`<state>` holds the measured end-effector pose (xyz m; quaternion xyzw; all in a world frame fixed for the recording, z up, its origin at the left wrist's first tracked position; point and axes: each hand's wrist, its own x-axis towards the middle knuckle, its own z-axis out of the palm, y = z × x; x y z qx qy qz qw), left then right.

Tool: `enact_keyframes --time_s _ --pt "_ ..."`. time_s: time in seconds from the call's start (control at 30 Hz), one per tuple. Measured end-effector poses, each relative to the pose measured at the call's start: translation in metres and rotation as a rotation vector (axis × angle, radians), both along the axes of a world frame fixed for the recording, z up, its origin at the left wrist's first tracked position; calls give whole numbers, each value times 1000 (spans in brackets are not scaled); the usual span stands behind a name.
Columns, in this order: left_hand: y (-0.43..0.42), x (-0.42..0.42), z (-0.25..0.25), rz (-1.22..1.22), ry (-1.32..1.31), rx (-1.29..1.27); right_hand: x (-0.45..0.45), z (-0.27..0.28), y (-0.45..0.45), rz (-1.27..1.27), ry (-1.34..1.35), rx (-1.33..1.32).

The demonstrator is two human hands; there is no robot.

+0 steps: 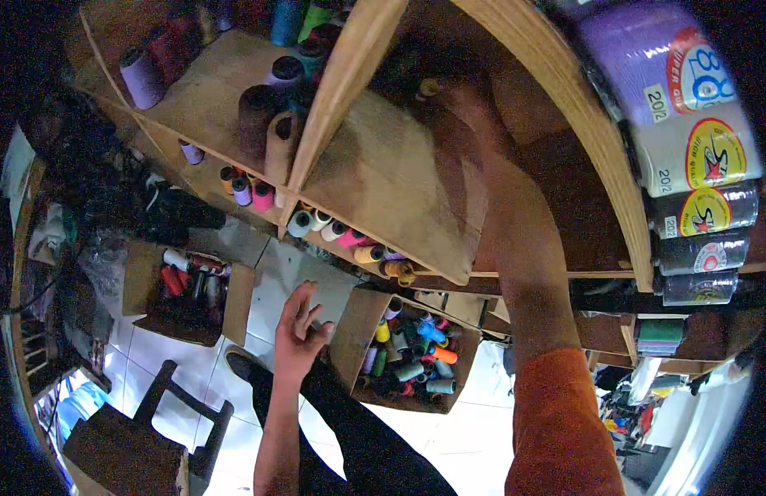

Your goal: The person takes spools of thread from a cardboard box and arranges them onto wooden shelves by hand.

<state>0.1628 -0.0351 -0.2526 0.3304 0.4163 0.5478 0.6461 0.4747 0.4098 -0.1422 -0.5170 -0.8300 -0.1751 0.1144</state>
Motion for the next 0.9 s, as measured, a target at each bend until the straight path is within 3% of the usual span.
enact_keyframes --time_s 0.17,0.23,0.37,0.4,0.47,0.53,0.6,0.63,0.67,0.7,0.73,0.77,0.8,0.9 --pt "7 -25 -28 -3 168 -67 -12 5 -35 -77 220 -88" --pt "-22 -56 -51 97 252 -178 -27 -23 -45 -79 350 -133" --pt "-47 -95 -99 246 243 -293 -61 4 -118 -273 828 -88" --pt "-51 -111 -101 224 520 -328 -76 11 -144 -296 942 -61" --pt "-74 -138 -158 383 676 -428 -104 14 -204 -269 984 -35" --pt "-76 -164 -146 682 952 -592 -136 -1 -267 -155 879 -64" --pt "-82 -198 -173 906 1169 -787 -154 -44 -322 -86 865 -177" --pt "-89 -220 -207 876 1051 -946 -163 -84 -343 122 986 -366" --pt "-97 -236 -233 835 933 -1099 -197 -105 -370 -44 834 -560" --pt "-95 -242 -231 843 564 -1084 -227 -132 -390 -207 717 -803" --pt "-96 -247 -231 807 303 -980 -254 -165 -407 -397 1017 -1100" --pt "-99 -249 -234 760 43 -870 -263 -219 -421 -438 1059 -1285" --pt "-98 -253 -238 706 -209 -749 -270 -281 -434 -493 935 -1300" --pt "-89 -246 -247 672 91 -832 -315 -347 -452 -673 930 -1473"
